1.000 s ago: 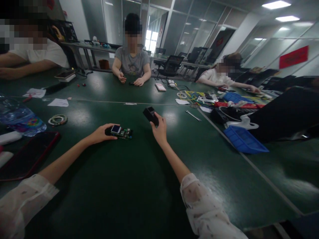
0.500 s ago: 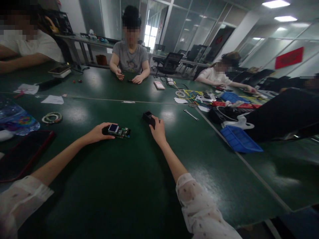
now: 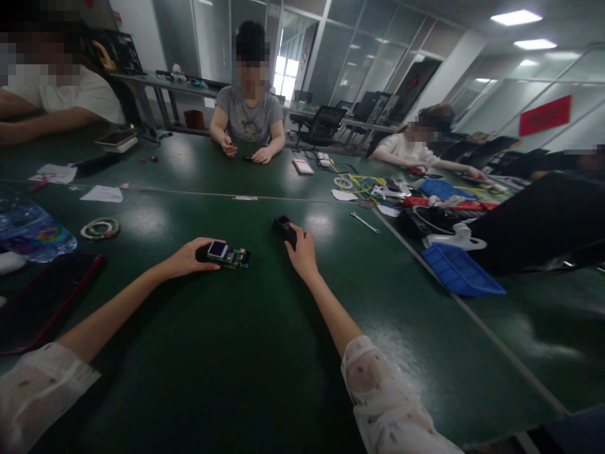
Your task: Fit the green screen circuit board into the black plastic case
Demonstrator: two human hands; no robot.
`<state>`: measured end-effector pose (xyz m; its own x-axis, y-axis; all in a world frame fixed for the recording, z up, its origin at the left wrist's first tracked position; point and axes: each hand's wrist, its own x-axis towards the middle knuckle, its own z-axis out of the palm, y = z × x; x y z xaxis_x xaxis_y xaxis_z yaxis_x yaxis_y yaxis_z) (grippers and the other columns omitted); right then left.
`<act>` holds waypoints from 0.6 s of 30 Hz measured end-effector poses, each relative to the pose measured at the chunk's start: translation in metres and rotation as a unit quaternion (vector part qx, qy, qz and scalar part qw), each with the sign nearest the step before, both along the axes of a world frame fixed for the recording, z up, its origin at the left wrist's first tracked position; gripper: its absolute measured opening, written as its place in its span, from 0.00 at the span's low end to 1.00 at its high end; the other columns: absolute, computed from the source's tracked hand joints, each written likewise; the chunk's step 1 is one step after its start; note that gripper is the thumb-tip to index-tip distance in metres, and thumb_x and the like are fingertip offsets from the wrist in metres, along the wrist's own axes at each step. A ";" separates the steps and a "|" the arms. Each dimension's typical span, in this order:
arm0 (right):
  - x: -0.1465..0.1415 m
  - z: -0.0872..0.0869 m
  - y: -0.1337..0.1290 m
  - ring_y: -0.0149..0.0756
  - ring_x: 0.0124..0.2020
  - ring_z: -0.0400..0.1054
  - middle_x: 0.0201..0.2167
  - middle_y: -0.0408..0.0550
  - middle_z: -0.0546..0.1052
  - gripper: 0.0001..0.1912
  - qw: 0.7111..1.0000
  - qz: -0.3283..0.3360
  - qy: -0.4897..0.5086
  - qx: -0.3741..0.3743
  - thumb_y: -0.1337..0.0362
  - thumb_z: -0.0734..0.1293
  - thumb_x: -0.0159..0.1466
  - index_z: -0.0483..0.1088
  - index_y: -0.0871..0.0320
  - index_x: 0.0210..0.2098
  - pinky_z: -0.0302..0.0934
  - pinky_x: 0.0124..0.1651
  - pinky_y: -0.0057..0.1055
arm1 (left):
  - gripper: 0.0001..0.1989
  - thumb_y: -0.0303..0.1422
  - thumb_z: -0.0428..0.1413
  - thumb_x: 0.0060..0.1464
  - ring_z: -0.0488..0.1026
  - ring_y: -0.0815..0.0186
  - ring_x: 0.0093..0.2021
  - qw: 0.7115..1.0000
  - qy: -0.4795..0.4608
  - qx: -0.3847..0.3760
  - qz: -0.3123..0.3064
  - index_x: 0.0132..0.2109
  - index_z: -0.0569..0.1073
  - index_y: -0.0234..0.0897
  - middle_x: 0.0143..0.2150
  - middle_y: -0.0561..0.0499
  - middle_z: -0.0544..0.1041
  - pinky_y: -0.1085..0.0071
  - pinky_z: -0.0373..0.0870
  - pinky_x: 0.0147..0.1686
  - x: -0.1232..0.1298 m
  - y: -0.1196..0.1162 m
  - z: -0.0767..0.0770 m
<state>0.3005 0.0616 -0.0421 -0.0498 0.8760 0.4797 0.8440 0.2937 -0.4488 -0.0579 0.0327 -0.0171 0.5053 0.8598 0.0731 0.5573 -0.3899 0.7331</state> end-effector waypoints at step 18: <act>0.002 -0.006 0.005 0.50 0.49 0.64 0.46 0.56 0.66 0.28 1.000 0.001 0.002 0.013 0.65 0.65 0.61 0.61 0.55 0.61 0.62 0.54 0.54 | 0.33 0.45 0.62 0.51 0.64 0.51 0.61 1.000 -0.004 -0.015 -0.011 0.63 0.64 0.47 0.62 0.47 0.67 0.52 0.62 0.57 0.002 -0.003 0.005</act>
